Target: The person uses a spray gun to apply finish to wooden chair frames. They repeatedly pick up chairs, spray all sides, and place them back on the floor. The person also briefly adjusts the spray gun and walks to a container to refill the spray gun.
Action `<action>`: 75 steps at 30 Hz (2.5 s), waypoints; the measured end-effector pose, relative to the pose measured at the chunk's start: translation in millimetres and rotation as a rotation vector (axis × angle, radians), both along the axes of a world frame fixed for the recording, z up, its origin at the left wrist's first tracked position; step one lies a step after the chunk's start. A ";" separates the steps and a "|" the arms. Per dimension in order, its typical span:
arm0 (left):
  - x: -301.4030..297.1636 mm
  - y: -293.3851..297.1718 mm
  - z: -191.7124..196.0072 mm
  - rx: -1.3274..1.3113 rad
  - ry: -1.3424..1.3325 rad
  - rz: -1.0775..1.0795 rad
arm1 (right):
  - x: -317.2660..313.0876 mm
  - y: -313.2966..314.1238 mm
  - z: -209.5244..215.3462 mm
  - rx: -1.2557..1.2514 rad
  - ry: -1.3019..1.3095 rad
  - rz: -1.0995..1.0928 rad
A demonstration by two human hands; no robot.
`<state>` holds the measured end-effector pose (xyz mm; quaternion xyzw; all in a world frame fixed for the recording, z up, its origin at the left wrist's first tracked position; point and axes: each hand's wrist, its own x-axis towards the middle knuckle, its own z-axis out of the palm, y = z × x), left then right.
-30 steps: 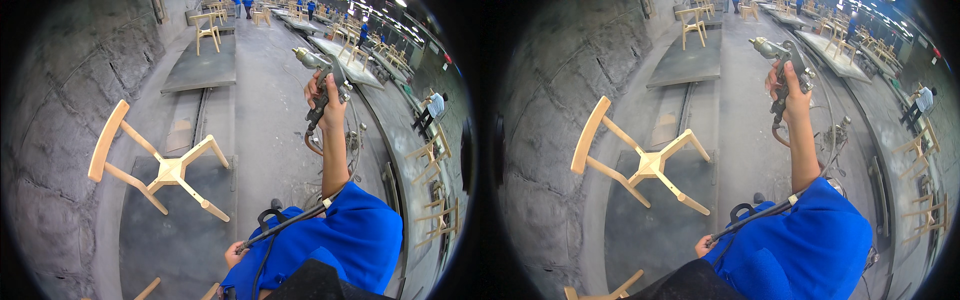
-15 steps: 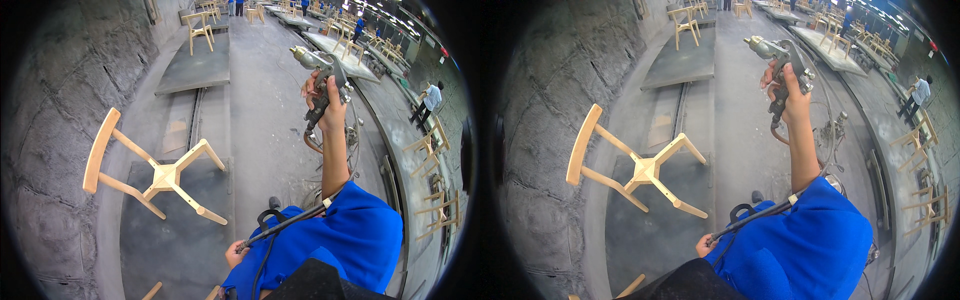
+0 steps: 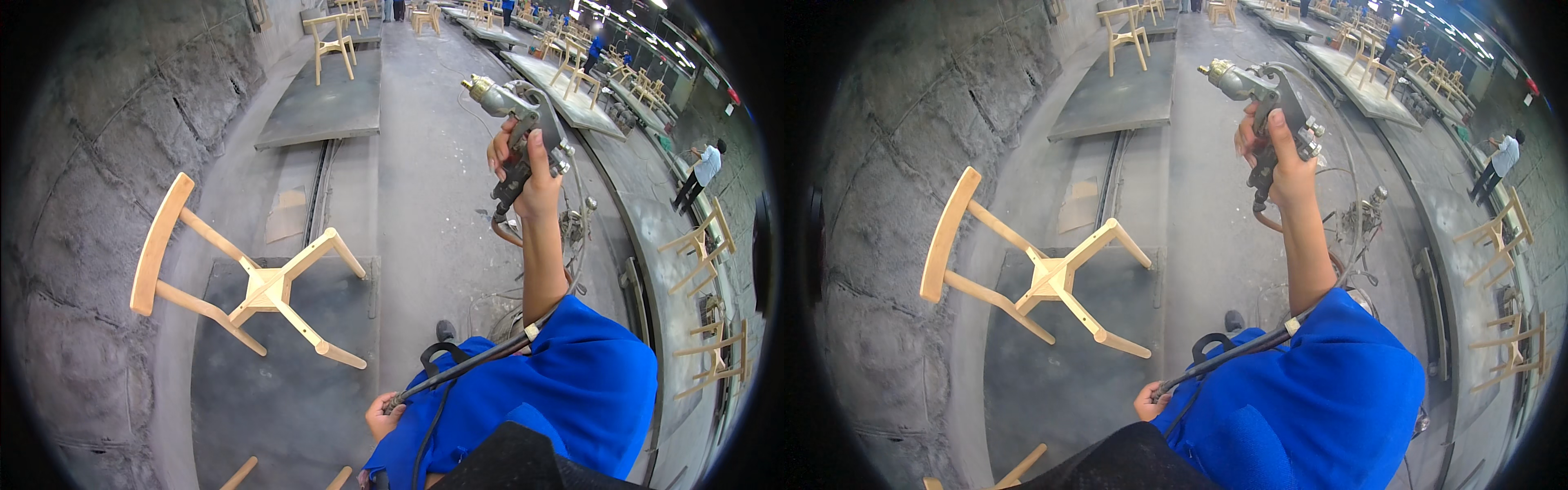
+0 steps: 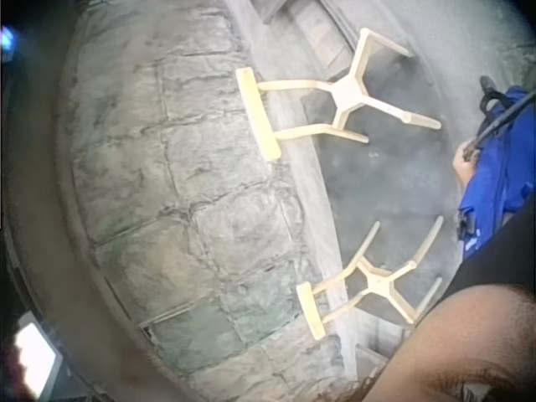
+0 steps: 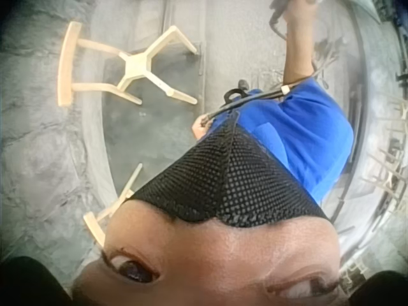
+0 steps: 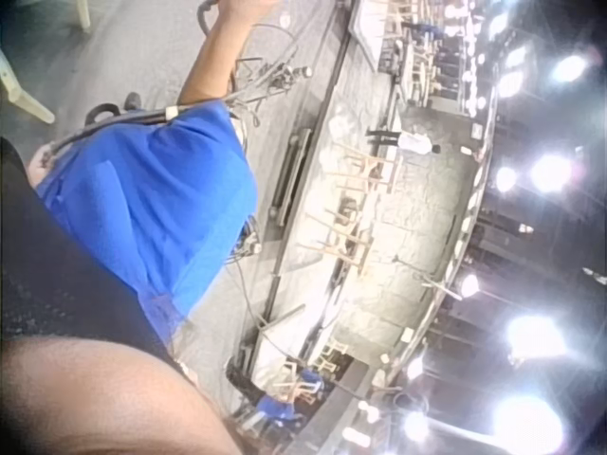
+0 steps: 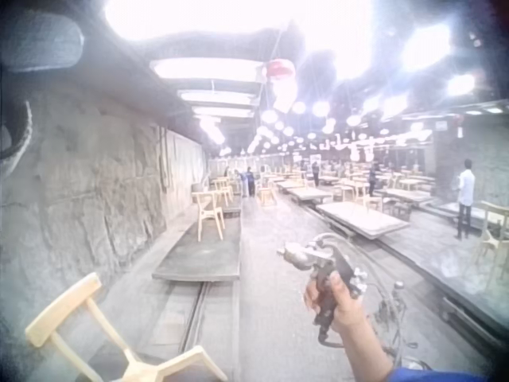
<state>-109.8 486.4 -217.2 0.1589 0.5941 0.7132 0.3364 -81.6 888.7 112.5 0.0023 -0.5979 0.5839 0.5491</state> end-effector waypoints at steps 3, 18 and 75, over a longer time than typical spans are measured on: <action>-0.2 6.8 3.1 -0.003 -0.004 0.001 | -0.6 8.1 -1.2 0.022 -0.038 0.024; -8.7 44.7 3.3 0.058 0.017 0.011 | -2.8 38.3 -6.1 0.118 -0.031 -0.060; -35.8 103.9 9.3 0.005 0.021 0.005 | -31.3 116.5 -19.9 -0.089 -0.011 -0.227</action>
